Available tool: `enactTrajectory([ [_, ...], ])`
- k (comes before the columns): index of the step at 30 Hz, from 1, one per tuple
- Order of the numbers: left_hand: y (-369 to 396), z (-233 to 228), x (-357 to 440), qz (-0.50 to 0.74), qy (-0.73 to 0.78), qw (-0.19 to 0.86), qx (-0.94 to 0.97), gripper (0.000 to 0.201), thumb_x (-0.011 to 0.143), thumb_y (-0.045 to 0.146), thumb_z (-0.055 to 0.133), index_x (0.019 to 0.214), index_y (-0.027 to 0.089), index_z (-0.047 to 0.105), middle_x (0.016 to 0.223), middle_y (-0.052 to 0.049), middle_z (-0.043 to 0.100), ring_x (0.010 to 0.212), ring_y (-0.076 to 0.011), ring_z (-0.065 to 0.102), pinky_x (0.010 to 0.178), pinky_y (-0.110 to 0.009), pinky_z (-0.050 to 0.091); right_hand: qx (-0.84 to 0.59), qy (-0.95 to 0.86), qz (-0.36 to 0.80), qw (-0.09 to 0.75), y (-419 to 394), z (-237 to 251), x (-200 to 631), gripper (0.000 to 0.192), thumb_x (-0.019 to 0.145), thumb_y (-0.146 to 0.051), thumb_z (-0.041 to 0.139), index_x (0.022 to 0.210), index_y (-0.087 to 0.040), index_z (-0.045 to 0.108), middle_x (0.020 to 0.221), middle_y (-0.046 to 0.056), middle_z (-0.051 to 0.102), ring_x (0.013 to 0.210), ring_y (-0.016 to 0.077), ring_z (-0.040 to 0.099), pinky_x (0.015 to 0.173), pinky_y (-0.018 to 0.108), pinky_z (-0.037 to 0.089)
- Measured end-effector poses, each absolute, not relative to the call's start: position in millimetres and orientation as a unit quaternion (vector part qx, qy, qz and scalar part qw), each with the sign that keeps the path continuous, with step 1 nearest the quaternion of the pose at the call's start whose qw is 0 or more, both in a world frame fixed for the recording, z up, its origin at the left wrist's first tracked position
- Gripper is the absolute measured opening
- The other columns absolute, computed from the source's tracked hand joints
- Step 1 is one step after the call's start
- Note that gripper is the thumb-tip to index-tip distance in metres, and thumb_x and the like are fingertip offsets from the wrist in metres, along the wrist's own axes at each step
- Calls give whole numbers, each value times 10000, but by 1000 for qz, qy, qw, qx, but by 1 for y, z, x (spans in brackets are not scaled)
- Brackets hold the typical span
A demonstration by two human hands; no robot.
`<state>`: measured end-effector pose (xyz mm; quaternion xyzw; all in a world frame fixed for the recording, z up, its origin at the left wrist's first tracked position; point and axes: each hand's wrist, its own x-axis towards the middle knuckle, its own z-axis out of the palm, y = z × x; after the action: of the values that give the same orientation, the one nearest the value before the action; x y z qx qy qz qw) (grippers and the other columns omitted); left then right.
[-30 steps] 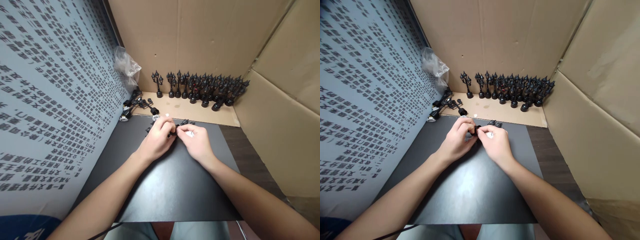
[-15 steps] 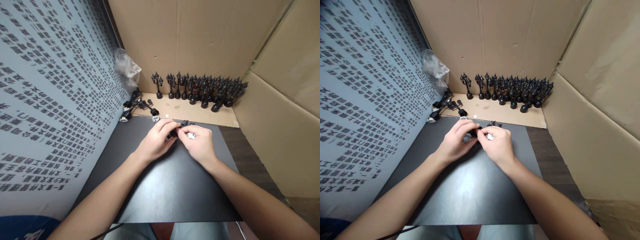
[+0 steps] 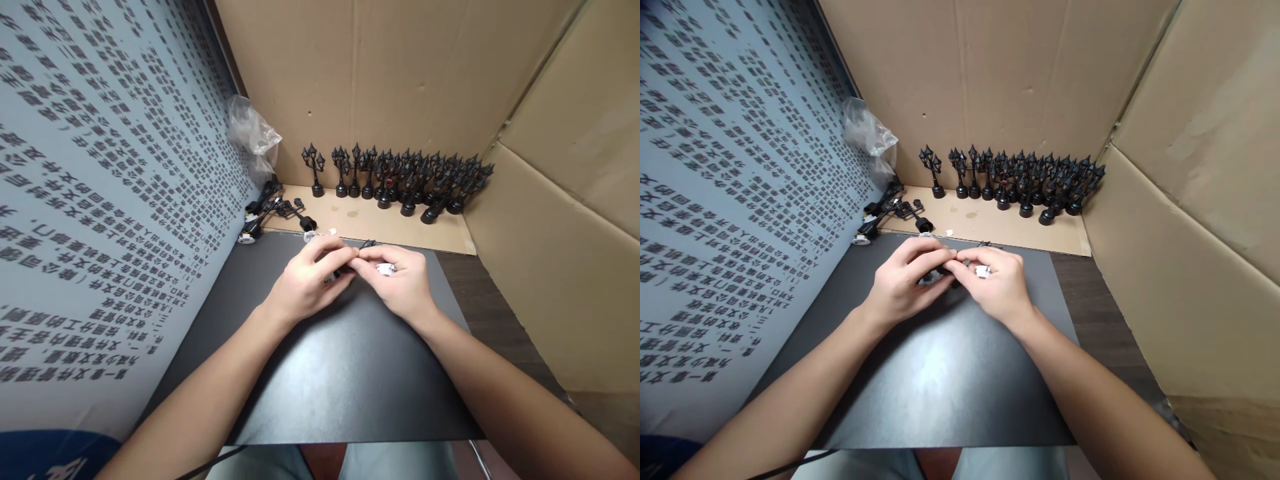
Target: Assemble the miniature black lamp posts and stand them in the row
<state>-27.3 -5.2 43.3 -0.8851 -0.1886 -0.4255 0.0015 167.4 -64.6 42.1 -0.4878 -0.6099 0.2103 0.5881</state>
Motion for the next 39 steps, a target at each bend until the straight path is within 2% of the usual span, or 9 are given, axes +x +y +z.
enactTrajectory([
  [2,-4,45,-31,-431,-209,9,-878,376,918,206,782,1275,243,670,1176,-100,684,1054,-221,713,980,-378,633,-479,-557,306,606,-63,43,168,285,911,-487,754,1013,-228,815,704,15,729,615,172,638,615,314,505],
  [5,0,48,-37,-437,-228,22,-870,361,912,216,787,1256,243,679,1187,-102,686,1063,-231,714,987,-391,629,-447,-466,433,629,-58,41,170,524,971,-642,567,1215,-204,718,593,-26,588,463,130,422,467,283,345],
  [9,0,53,-42,-441,-213,49,-871,383,903,191,791,1264,238,672,1215,-108,690,1085,-227,718,993,-374,630,-373,-428,538,623,-53,36,169,384,893,-514,494,1016,-194,668,705,3,584,482,110,301,488,291,333],
  [12,-2,54,-41,-430,-192,50,-881,413,903,166,783,1291,243,663,1228,-108,696,1102,-219,725,995,-351,636,-365,-472,528,605,-55,33,168,304,875,-411,530,959,-181,709,786,37,611,576,132,420,561,300,416],
  [15,-2,53,-40,-416,-184,36,-890,447,912,150,763,1333,246,648,1240,-110,705,1157,-232,722,1027,-363,634,-396,-529,452,599,-59,32,166,338,964,-411,559,1160,-208,745,1071,86,702,786,170,602,692,315,532],
  [19,0,51,-41,-397,-182,16,-900,448,920,149,751,1347,233,646,1255,-120,714,1208,-248,716,1055,-382,629,-405,-533,405,623,-60,32,162,449,958,-443,706,1370,-269,672,1343,98,702,1029,207,710,868,355,617],
  [23,1,51,-42,-389,-192,6,-901,469,928,165,748,1381,218,638,1292,-128,717,1225,-254,720,1074,-388,625,-398,-528,402,633,-57,28,159,478,907,-401,803,1353,-270,689,1371,98,736,1150,246,726,967,410,623],
  [31,0,51,-42,-390,-195,-9,-900,543,950,183,730,1473,205,586,1352,-125,725,1257,-246,716,1135,-391,586,-395,-534,391,637,-55,21,158,531,878,-304,841,1389,-278,699,1421,94,726,1220,254,709,999,410,588],
  [39,-2,51,-39,-401,-214,-49,-889,374,953,199,759,1308,189,639,1227,-95,775,1121,-199,760,1041,-333,613,-420,-575,320,625,-54,24,162,350,858,-293,869,1200,-274,800,1270,71,758,1019,208,719,916,373,580],
])
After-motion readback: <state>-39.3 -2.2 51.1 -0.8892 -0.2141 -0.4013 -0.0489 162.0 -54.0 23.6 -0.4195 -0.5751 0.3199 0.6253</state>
